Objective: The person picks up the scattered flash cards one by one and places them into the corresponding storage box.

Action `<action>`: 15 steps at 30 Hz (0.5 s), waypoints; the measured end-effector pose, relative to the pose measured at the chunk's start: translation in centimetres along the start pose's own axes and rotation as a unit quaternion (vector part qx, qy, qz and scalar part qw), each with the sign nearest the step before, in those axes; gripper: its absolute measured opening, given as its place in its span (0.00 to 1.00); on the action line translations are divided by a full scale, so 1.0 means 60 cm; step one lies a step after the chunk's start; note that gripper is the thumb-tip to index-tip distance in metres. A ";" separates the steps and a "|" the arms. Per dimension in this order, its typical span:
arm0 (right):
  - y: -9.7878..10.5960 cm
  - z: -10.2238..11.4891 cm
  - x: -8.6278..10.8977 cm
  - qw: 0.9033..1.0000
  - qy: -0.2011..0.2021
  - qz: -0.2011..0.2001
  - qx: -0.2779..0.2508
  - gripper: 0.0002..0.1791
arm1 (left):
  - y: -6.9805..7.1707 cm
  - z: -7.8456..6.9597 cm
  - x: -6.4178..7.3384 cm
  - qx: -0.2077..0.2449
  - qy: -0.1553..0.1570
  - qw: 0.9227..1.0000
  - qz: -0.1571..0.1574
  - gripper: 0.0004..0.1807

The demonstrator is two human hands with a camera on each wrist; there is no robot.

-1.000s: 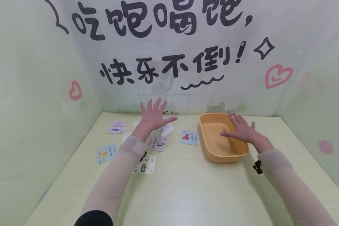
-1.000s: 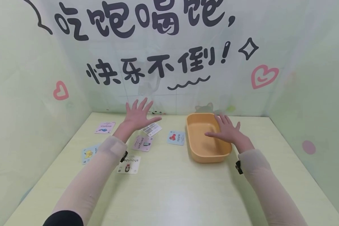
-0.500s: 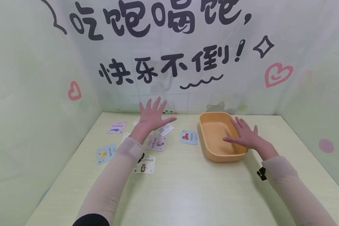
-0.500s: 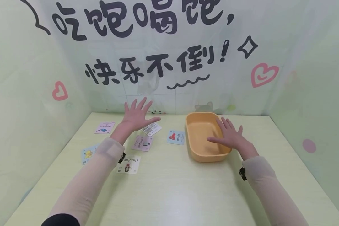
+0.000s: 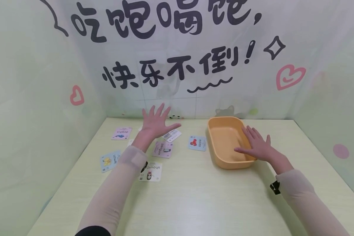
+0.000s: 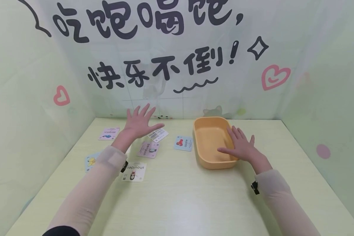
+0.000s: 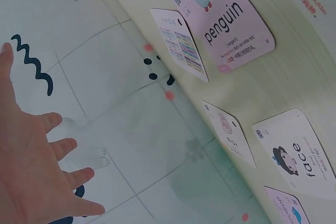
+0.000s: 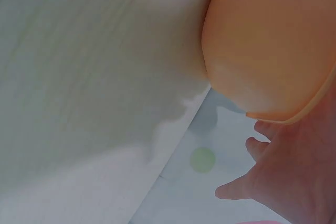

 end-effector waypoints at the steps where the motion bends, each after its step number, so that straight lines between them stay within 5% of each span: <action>1: -0.001 0.001 0.001 1.000 0.001 0.000 0.000 0.60 | -0.001 0.001 0.000 0.000 0.000 1.000 0.000 0.54; 15: -0.002 0.006 0.013 1.000 0.006 -0.013 0.013 0.56 | -0.001 0.011 0.009 0.003 0.006 1.000 -0.001 0.53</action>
Point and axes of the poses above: each hand's wrist, its own x-axis away from the middle knuckle, its own y-axis out of the back of the hand, z = x × y, the point moved 8 cm from there along -x, towards the middle knuckle, and after that the axes turned 6 degrees about -y, right-handed, at the moved point
